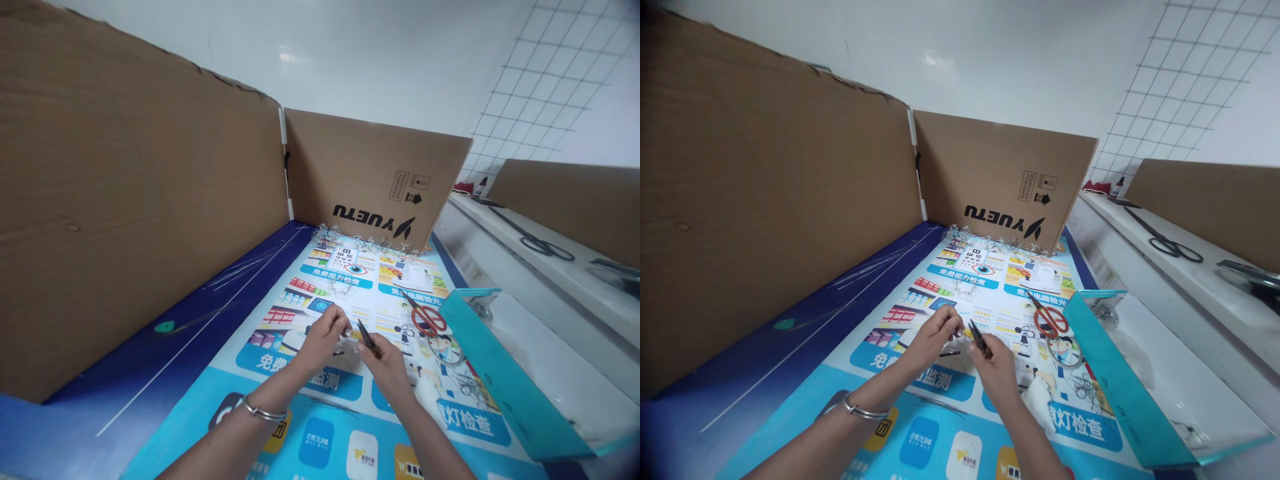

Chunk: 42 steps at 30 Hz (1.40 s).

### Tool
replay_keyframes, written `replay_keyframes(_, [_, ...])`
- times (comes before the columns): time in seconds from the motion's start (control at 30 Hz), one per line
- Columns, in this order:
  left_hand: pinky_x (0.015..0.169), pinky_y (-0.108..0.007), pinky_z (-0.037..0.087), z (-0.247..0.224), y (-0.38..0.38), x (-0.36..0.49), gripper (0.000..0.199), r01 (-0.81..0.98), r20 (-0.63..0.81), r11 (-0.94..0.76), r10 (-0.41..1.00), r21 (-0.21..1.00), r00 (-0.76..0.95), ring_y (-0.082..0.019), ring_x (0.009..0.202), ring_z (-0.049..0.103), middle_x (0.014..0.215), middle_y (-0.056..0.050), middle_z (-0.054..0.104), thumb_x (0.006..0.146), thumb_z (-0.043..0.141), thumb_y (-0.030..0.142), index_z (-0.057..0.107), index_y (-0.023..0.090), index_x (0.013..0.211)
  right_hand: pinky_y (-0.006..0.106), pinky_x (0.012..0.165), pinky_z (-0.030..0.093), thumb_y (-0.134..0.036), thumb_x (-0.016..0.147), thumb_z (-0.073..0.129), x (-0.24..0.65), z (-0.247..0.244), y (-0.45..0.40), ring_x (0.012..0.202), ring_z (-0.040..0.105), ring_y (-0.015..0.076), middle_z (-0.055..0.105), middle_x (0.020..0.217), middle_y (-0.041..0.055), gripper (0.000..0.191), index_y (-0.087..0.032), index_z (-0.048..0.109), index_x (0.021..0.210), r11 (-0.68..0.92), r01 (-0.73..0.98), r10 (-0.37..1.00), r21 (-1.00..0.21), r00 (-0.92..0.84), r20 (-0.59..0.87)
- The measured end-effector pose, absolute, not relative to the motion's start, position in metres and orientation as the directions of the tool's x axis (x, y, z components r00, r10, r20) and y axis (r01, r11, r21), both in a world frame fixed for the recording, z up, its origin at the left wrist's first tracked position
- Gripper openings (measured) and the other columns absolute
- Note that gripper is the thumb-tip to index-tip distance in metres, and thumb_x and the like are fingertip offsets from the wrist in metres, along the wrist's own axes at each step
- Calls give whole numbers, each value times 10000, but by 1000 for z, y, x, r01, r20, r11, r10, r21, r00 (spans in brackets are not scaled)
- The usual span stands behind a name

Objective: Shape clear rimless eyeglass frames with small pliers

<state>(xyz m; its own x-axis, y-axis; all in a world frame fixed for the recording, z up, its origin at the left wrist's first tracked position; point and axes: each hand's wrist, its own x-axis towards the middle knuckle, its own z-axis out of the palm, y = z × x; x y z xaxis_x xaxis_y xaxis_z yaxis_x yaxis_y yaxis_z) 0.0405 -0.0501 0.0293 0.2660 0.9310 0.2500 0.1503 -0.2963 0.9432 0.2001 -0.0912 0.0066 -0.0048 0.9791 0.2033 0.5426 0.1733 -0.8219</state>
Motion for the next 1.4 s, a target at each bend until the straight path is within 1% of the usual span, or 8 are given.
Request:
replay_keyframes(0.1, [614, -232, 350, 28, -49, 41, 194, 200, 257, -310, 933, 929, 253, -117, 643, 447, 691, 13, 497, 851, 337, 261, 480, 183, 746, 246, 660, 368, -342, 794, 459, 200, 3, -92, 758, 496, 162, 574, 817, 22, 243, -217, 586, 961, 254, 691, 957, -677, -77, 280])
replay_keyframes(0.2, [615, -231, 349, 27, -48, 42, 173, 225, 265, -323, 930, 919, 253, -116, 645, 444, 695, 16, 497, 842, 350, 245, 481, 184, 746, 266, 705, 365, -303, 785, 469, 198, 0, -94, 811, 494, 180, 573, 836, 40, 205, -215, 587, 928, 266, 812, 948, -520, -123, 293])
replay_keyframes(0.37, [617, -231, 352, 26, -49, 43, 182, 210, 273, -330, 926, 920, 259, -114, 643, 447, 686, 18, 495, 845, 346, 256, 482, 184, 748, 272, 704, 364, -292, 788, 464, 198, -1, -94, 814, 493, 183, 571, 835, 46, 176, -216, 577, 899, 249, 880, 948, -404, -137, 286])
replay_keyframes(0.57, [598, -224, 352, 26, -47, 42, 207, 158, 240, -287, 935, 945, 259, -107, 621, 447, 668, 20, 480, 849, 348, 289, 483, 180, 737, 275, 709, 361, -282, 800, 448, 198, 2, -95, 812, 494, 179, 574, 832, 44, 184, -216, 572, 919, 251, 893, 944, -375, -139, 300])
replay_keyframes(0.73, [564, -218, 351, 23, -46, 42, 217, 75, 189, -217, 943, 973, 274, -99, 598, 448, 679, 20, 489, 850, 350, 318, 474, 177, 742, 269, 697, 362, -287, 796, 457, 198, 1, -95, 803, 498, 175, 577, 821, 32, 170, -223, 576, 901, 254, 884, 947, -393, -145, 287])
replay_keyframes(0.97, [587, -222, 364, 25, -45, 39, 204, 51, 213, -237, 934, 970, 286, -96, 596, 453, 672, 20, 504, 853, 352, 310, 461, 178, 744, 272, 702, 364, -287, 795, 461, 197, 0, -95, 807, 501, 176, 578, 827, 33, 179, -226, 578, 915, 262, 871, 948, -414, -153, 278])
replay_keyframes(1.13, [568, -219, 373, 27, -46, 40, 197, -33, 197, -196, 935, 980, 294, -92, 581, 456, 701, 12, 523, 855, 342, 317, 443, 179, 759, 270, 698, 366, -290, 789, 469, 197, 3, -95, 804, 504, 174, 580, 821, 31, 169, -224, 578, 899, 258, 877, 947, -405, -148, 284])
replay_keyframes(1.4, [570, -218, 389, 28, -46, 39, 187, 14, 186, -199, 937, 980, 296, -94, 573, 467, 654, 24, 486, 840, 352, 299, 460, 179, 747, 255, 684, 369, -272, 781, 472, 197, 2, -95, 800, 511, 167, 588, 833, 30, 159, -221, 575, 890, 253, 887, 946, -387, -144, 289])
